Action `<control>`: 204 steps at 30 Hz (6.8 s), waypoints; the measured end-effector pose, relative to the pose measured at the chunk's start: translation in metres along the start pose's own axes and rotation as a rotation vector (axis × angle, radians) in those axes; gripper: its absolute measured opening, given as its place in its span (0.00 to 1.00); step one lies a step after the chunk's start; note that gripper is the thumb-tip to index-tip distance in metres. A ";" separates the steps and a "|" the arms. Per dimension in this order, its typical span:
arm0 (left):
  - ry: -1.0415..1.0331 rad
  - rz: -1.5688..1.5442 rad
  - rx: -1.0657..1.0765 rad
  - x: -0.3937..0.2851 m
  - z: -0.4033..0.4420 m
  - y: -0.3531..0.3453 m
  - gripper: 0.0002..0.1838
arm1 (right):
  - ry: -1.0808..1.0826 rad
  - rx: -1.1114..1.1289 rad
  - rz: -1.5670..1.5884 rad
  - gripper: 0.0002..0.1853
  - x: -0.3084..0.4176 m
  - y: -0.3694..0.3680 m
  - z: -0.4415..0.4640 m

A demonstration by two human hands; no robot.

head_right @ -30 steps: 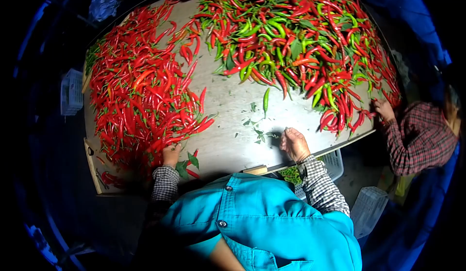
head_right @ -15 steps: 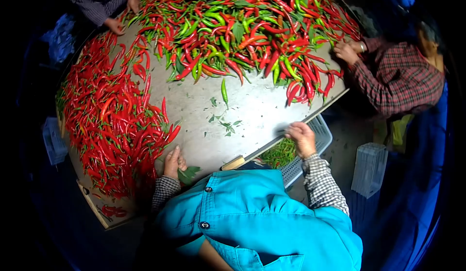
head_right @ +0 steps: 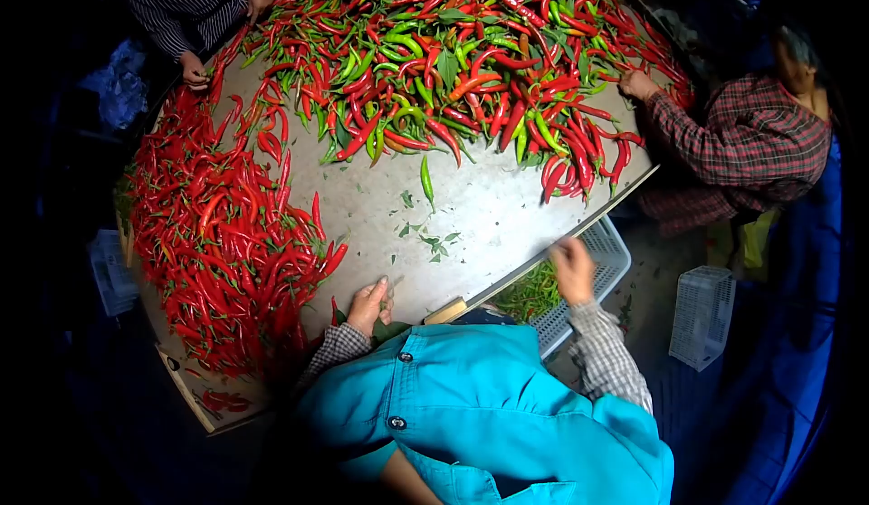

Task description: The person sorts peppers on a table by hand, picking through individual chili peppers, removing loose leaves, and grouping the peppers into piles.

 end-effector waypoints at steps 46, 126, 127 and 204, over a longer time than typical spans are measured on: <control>-0.076 0.428 -0.132 0.001 0.046 0.035 0.16 | -0.146 0.394 0.495 0.14 0.045 -0.092 0.111; -0.029 0.437 -0.058 -0.001 0.049 0.036 0.13 | -0.280 0.305 1.121 0.14 0.067 -0.025 0.116; -0.029 0.442 -0.052 -0.003 0.047 0.033 0.13 | -0.293 0.259 1.193 0.14 0.056 -0.021 0.114; -0.093 0.316 -0.225 0.000 0.029 0.025 0.17 | 0.028 0.533 0.484 0.12 0.022 -0.111 0.091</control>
Point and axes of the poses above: each hand's wrist, its own z-axis towards the middle knuckle, its own y-axis out of the back of the hand, x = y × z, the point moved 3 cm from there along z, towards the middle knuckle, and after that the axes turned 3 degrees about y, right-handed, at the moved point
